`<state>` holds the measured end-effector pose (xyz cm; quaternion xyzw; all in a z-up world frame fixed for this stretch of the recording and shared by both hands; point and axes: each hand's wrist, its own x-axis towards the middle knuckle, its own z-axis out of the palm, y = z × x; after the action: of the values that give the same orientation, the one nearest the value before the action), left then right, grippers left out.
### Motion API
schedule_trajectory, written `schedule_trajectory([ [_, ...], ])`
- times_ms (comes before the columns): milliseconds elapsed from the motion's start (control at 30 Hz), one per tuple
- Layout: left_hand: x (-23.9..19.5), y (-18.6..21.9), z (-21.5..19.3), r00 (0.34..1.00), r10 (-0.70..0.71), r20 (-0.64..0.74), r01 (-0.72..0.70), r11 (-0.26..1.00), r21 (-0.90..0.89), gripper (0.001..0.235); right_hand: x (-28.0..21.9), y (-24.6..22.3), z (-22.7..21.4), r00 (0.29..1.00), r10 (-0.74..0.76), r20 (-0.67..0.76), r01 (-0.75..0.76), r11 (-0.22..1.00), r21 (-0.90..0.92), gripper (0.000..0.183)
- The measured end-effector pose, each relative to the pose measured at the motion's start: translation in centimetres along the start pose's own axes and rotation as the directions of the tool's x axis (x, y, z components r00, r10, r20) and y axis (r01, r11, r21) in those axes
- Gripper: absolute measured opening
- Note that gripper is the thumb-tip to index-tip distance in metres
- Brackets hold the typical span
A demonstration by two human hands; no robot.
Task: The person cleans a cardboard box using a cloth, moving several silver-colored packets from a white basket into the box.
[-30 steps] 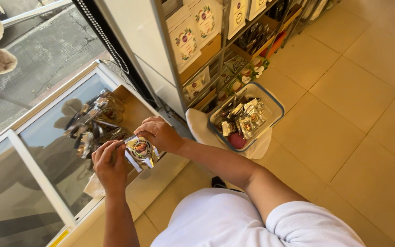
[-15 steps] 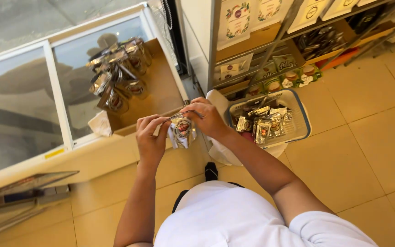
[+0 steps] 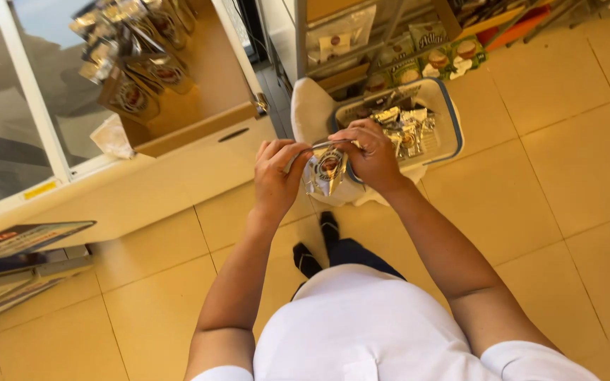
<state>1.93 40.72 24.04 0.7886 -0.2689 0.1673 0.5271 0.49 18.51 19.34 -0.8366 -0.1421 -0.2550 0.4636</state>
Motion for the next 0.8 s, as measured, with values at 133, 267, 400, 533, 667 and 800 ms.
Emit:
schedule_trajectory([
  [133, -0.9, 0.5, 5.4, 1.0, 0.008, 0.001, -0.008, 0.999, -0.039, 0.006, -1.8, 1.5, -4.6, 0.999, 0.017, 0.032, -0.017, 1.0, -0.006, 0.011],
  [267, -1.2, 1.6, 11.0, 0.997, -0.076, 0.017, 0.077, 0.995, -0.066, 0.005, -3.3, 5.2, -8.6, 0.997, 0.05, 0.05, -0.052, 0.998, 0.041, 0.01],
  [400, -0.6, 2.2, 18.2, 0.993, -0.114, -0.017, 0.113, 0.993, -0.028, 0.003, -3.7, 11.1, -13.4, 0.994, 0.031, 0.103, -0.039, 0.996, 0.077, 0.011],
  [533, -1.3, 2.1, 25.6, 0.98, -0.187, -0.063, 0.186, 0.982, -0.012, 0.003, -4.6, 16.2, -17.5, 0.983, 0.052, 0.173, -0.072, 0.991, 0.113, 0.013],
  [667, -1.6, 0.9, 30.6, 0.957, -0.25, -0.147, 0.256, 0.966, 0.024, 0.003, -5.0, 20.5, -18.9, 0.937, 0.253, 0.241, -0.285, 0.952, 0.11, 0.024],
  [800, -3.5, -1.6, 33.8, 0.933, -0.31, -0.181, 0.326, 0.943, 0.068, 0.006, -6.7, 24.9, -18.0, 0.799, 0.488, 0.352, -0.576, 0.79, 0.211, 0.04],
])
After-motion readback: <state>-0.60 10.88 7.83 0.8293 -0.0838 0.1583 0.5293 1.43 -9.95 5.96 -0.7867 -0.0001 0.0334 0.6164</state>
